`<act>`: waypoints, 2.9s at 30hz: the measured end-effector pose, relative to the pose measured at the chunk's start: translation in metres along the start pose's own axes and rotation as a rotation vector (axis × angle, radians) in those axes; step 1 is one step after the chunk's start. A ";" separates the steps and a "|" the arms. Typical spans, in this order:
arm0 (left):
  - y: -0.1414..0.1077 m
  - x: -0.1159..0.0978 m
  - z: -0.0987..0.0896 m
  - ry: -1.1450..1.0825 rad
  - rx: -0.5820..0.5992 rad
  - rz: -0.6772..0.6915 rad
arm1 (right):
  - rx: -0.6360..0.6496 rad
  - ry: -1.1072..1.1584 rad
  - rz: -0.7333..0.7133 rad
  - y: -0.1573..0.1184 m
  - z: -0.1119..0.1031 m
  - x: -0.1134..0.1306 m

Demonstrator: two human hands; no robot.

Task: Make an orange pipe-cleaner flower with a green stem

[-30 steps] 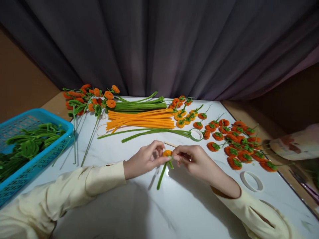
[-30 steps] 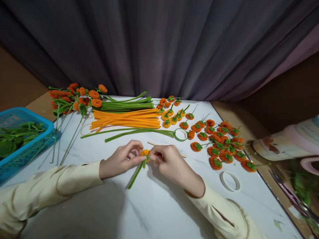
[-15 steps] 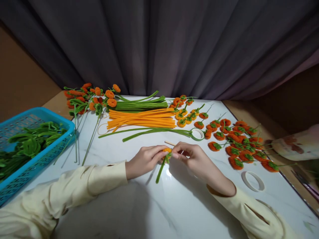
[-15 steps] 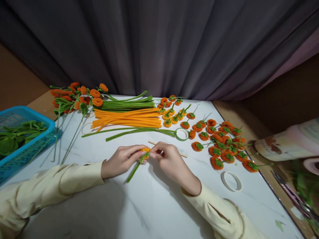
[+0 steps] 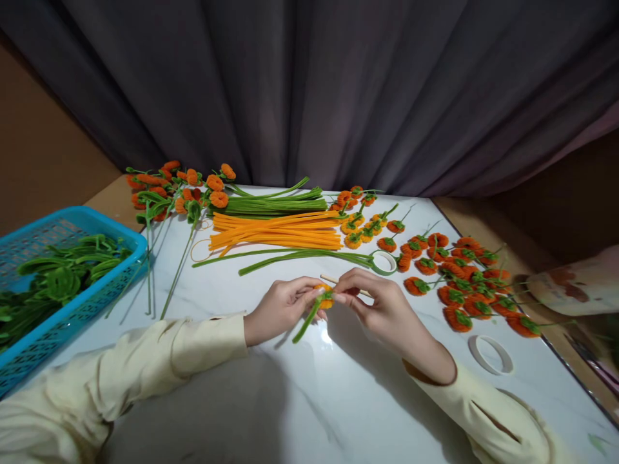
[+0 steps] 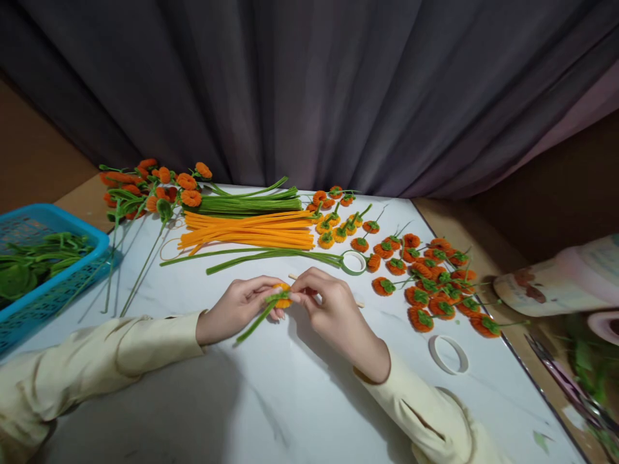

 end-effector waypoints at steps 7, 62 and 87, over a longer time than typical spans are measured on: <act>0.006 0.010 -0.003 -0.230 -0.005 -0.169 | -0.058 -0.732 -0.596 -0.013 0.010 0.030; 0.001 0.004 -0.002 0.082 -0.079 -0.047 | -0.145 0.689 0.342 0.005 0.032 -0.051; 0.014 0.012 -0.014 -0.525 0.000 -0.330 | -0.110 0.524 0.127 0.000 0.024 -0.047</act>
Point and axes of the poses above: each hand's wrist, its own y-axis towards the middle knuckle, its own z-axis out of the palm, x = y × z, the point moved 6 cm from there along y, towards the middle knuckle, and after that the axes turned 3 degrees about z, right-handed, at the moved point
